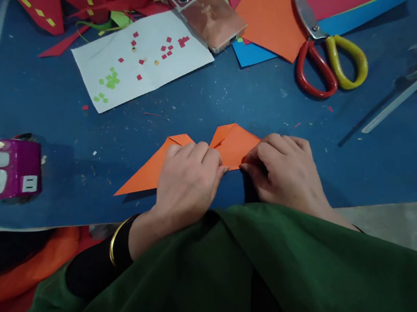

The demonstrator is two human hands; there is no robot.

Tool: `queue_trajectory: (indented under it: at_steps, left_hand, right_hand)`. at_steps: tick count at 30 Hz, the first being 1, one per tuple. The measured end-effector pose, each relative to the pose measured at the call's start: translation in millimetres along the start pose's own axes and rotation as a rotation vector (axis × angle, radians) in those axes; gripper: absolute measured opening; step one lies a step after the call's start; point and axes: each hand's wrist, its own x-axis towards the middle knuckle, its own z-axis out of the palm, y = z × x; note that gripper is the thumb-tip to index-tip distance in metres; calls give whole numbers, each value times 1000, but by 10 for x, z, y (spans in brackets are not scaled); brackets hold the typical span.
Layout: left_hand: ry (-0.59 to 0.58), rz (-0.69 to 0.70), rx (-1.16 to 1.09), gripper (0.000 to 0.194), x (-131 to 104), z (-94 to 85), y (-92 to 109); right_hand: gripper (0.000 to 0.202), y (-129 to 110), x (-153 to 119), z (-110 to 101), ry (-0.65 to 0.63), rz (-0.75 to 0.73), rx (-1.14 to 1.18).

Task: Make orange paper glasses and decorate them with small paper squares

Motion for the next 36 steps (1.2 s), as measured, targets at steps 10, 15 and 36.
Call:
queue_trajectory:
  at_steps: [10, 15, 36]
  left_hand:
    - [-81, -26, 59, 28, 110, -59, 134]
    - [-113, -45, 20, 28, 143, -52, 142]
    - [-100, -40, -94, 25, 164, -59, 100]
  right_hand:
    - [15, 21, -1, -2, 41, -77, -70]
    - [16, 81, -24, -67, 56, -74, 7]
    - [14, 84, 4, -41, -19, -41, -82]
